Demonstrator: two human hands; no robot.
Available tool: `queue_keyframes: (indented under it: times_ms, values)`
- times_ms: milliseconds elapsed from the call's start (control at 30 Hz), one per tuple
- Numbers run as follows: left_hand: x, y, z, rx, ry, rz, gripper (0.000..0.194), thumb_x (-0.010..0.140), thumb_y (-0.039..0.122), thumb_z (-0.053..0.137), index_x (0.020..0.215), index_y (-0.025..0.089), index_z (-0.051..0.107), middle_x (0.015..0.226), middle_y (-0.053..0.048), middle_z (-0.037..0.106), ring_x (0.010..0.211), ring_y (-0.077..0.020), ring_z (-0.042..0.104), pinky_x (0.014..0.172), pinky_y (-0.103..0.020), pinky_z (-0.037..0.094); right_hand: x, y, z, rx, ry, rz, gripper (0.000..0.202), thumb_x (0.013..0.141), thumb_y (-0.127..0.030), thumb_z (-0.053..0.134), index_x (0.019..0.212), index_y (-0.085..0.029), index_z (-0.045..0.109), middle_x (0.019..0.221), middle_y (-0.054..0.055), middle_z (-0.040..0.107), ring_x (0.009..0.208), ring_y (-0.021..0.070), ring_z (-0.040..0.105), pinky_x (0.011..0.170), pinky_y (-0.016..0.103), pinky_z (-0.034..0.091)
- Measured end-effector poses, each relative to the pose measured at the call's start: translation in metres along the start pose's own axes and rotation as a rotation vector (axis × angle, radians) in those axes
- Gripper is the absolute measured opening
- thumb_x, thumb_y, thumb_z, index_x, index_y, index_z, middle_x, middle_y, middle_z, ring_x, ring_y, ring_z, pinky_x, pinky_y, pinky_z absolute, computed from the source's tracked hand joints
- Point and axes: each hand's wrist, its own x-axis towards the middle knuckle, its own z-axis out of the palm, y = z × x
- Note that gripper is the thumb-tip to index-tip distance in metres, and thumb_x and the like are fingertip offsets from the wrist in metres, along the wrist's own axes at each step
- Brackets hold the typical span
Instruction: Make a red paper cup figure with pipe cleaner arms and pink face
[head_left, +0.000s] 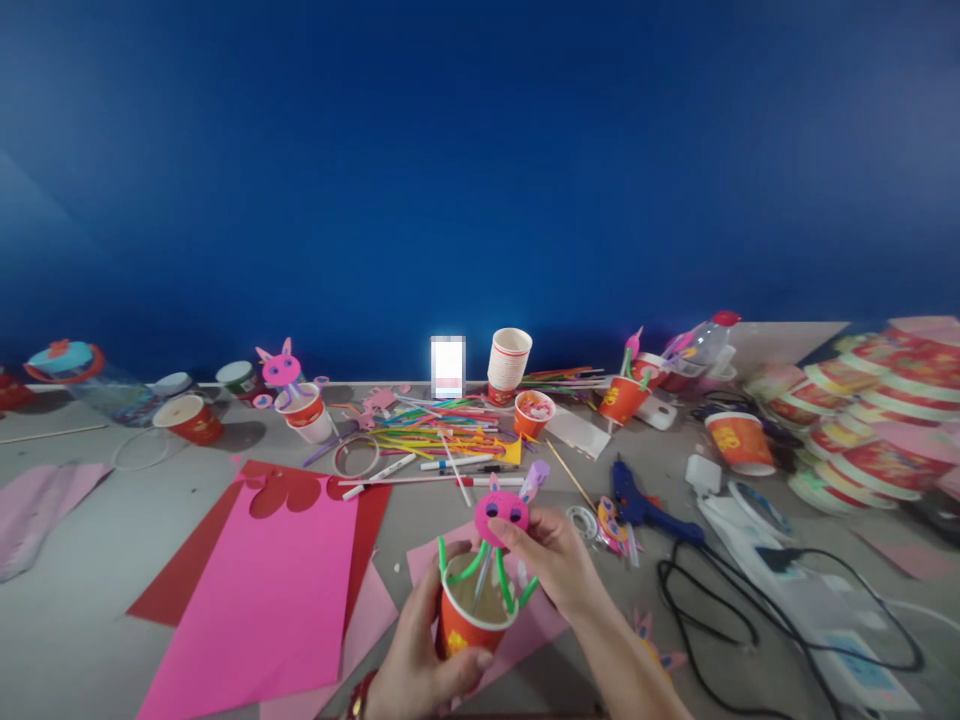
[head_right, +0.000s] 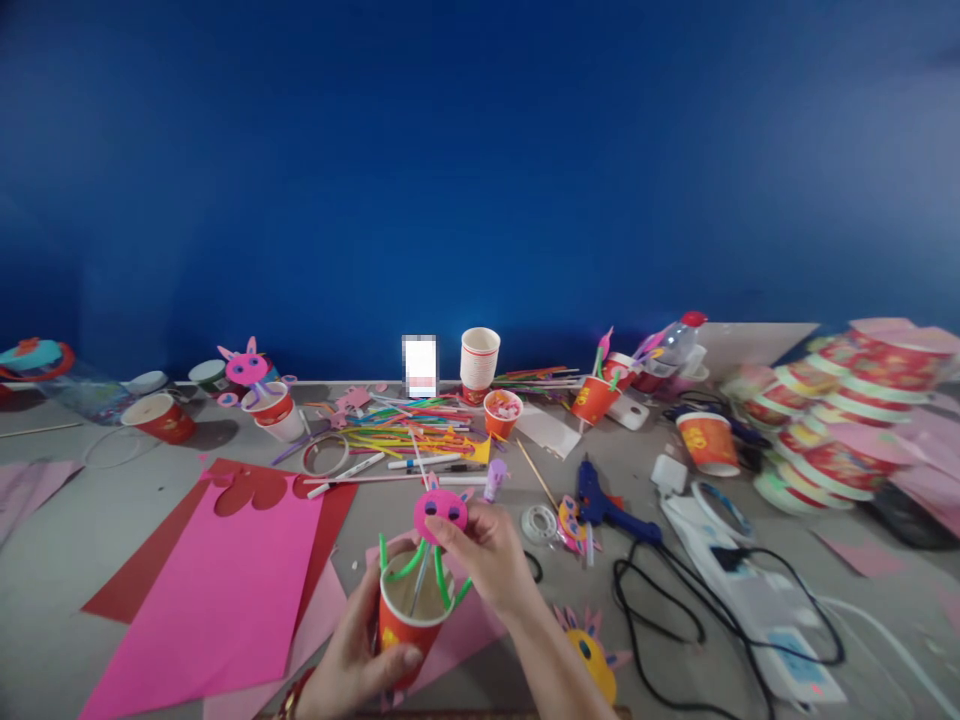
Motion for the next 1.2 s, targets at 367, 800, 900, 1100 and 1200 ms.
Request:
queue_keyframes:
  times_ms: [367,800,900,1100,1200]
  values:
    - [0.003,0.008,0.006,-0.128,-0.006,-0.031,0.078,0.077,0.045,0.078,0.144,0.027,0.042,0.148,-0.015,0.049,0.138,-0.0368,0.045,0.112,-0.047,0.038,0.000,0.000,-0.007,0.010,0.024,-0.046,0.050,0.073,-0.066,0.073,0.072,-0.016,0.074,0.066,0.006,0.069,0.063,0.0189,0.061,0.063,0.028,0.051]
    - [0.003,0.008,0.004,-0.092,-0.026,-0.061,0.086,0.075,0.055,0.076,0.146,0.021,0.041,0.148,-0.019,0.047,0.137,-0.0398,0.045,0.112,-0.052,0.036,0.001,-0.002,-0.004,0.058,0.002,-0.016,0.035,0.070,-0.049,0.082,0.070,-0.015,0.075,0.063,0.003,0.069,0.058,0.0167,0.061,0.059,0.027,0.050]
    - [0.003,0.008,0.005,-0.101,-0.038,-0.058,0.087,0.075,0.055,0.076,0.147,0.022,0.039,0.149,-0.019,0.046,0.138,-0.0398,0.043,0.113,-0.053,0.035,0.001,0.001,-0.005,0.034,0.018,-0.030,0.035,0.071,-0.048,0.082,0.069,-0.014,0.074,0.061,0.003,0.068,0.057,0.0158,0.059,0.057,0.026,0.048]
    - [0.002,0.010,0.006,-0.113,-0.022,-0.051,0.086,0.077,0.051,0.077,0.148,0.027,0.037,0.155,-0.017,0.039,0.140,-0.0389,0.042,0.112,-0.052,0.037,-0.001,0.001,-0.004,0.003,0.049,-0.039,0.034,0.071,-0.047,0.082,0.069,-0.014,0.073,0.061,0.002,0.066,0.056,0.0153,0.056,0.056,0.025,0.046]
    - [0.000,0.007,0.004,-0.146,-0.046,-0.035,0.085,0.079,0.050,0.075,0.150,0.029,0.035,0.155,-0.015,0.038,0.141,-0.0382,0.040,0.114,-0.052,0.035,-0.001,0.001,-0.004,-0.006,0.060,-0.044,0.035,0.070,-0.048,0.082,0.067,-0.014,0.072,0.059,0.002,0.065,0.055,0.0148,0.056,0.054,0.024,0.045]
